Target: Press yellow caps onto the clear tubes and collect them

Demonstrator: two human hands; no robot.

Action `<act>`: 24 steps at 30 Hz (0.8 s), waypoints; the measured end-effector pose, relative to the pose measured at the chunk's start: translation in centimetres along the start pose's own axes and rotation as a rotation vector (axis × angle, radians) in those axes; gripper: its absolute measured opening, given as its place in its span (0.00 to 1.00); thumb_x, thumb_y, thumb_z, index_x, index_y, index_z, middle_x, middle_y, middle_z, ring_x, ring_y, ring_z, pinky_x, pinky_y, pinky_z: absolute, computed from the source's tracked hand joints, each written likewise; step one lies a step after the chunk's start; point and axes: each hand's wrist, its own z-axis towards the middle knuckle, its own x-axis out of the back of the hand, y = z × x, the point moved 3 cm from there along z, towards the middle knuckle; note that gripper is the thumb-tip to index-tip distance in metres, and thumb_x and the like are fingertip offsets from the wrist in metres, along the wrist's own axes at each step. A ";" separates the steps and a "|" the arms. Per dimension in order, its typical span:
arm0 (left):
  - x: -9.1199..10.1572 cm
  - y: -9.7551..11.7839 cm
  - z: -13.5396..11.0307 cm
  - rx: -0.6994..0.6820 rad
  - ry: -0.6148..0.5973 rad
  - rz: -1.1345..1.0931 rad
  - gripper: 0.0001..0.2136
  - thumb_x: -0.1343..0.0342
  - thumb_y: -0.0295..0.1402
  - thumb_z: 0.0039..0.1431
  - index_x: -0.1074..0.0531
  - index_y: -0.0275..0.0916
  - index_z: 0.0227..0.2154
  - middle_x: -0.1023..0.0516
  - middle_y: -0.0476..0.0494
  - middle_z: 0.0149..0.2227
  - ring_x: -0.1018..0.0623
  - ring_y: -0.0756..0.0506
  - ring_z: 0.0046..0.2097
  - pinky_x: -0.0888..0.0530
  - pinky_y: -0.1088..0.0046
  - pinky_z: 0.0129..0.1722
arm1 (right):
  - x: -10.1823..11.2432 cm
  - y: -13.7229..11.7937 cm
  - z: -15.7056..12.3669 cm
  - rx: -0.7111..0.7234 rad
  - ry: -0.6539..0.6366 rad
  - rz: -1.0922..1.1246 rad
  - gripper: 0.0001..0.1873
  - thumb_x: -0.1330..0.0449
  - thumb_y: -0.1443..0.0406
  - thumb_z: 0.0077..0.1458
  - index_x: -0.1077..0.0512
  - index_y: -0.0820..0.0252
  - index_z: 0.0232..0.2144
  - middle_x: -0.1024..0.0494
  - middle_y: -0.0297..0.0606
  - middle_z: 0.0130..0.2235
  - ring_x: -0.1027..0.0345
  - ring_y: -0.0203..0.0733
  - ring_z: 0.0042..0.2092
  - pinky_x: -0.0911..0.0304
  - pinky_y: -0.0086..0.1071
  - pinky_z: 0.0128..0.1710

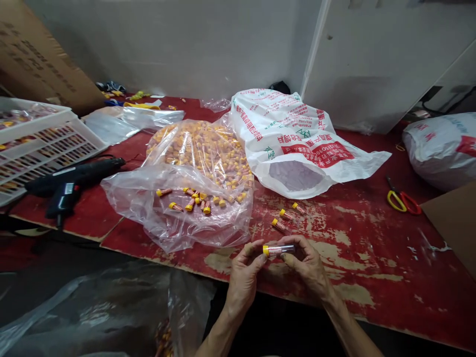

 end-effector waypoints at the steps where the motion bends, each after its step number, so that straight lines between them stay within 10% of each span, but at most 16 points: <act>1: 0.1 0.0 0.0 -0.011 -0.005 0.039 0.14 0.32 0.32 0.41 0.21 0.42 0.34 0.21 0.49 0.34 0.24 0.49 0.36 0.28 0.75 0.40 | 0.0 0.1 -0.1 -0.024 -0.012 0.003 0.13 0.36 0.58 0.51 0.31 0.56 0.38 0.25 0.38 0.40 0.30 0.42 0.40 0.33 0.33 0.39; 11: 1.4 0.4 0.0 -0.017 -0.083 0.288 0.10 0.33 0.34 0.42 0.20 0.38 0.30 0.25 0.49 0.29 0.26 0.49 0.33 0.28 0.75 0.35 | 1.1 2.2 -0.1 -0.084 -0.012 -0.341 0.21 0.42 0.49 0.52 0.34 0.60 0.22 0.41 0.28 0.20 0.51 0.31 0.23 0.54 0.26 0.21; 24: 2.1 0.9 0.7 -0.060 -0.081 0.341 0.09 0.35 0.34 0.44 0.21 0.39 0.31 0.24 0.47 0.32 0.26 0.48 0.35 0.30 0.74 0.38 | 0.3 0.8 -0.1 -0.035 -0.063 -0.280 0.13 0.44 0.55 0.57 0.30 0.57 0.38 0.27 0.35 0.35 0.34 0.40 0.36 0.38 0.30 0.36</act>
